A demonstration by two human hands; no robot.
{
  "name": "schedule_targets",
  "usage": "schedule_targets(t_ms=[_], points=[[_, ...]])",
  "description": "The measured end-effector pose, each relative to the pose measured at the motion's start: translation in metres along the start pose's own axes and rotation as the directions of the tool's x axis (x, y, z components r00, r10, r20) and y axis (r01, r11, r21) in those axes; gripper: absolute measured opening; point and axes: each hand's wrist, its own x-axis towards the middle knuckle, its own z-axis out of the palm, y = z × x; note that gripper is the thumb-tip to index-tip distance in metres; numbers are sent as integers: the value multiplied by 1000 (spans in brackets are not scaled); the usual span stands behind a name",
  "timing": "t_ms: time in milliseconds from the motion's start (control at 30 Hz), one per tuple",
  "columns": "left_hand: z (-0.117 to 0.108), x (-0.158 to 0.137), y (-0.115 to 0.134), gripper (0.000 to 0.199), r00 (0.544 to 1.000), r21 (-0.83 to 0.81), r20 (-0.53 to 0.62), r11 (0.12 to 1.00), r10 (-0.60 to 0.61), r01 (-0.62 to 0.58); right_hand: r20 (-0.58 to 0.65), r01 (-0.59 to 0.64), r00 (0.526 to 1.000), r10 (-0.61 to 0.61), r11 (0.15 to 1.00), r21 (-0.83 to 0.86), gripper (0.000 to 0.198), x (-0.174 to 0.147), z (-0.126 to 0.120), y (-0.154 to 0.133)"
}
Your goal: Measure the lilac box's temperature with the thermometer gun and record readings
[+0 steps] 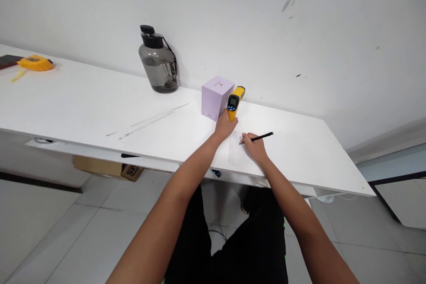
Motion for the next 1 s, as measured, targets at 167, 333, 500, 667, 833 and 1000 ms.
schedule_targets(t_ms=[167,333,500,667,833,1000], points=[[-1,-2,1,30,1000,17,25,1000,19,-20,22,17,1000,-17,1000,-14,37,0,-1,0],[-2,-4,2,31,996,0,48,998,69,-69,42,28,999,-27,999,-28,38,-1,-1,1],[0,-2,-1,28,996,-7,24,996,84,-84,31,34,999,-33,999,-28,38,1,-1,2],[2,1,-3,26,998,-45,-4,997,56,-56,30,11,999,-9,999,-47,37,1,-1,0],[3,3,-2,26,999,-70,-51,998,4,-8,61,12,998,-9,999,-49,37,0,-2,-3],[2,2,-3,25,999,-65,-50,998,22,-26,26,15,1000,-14,1000,-16,40,1,-2,-2]])
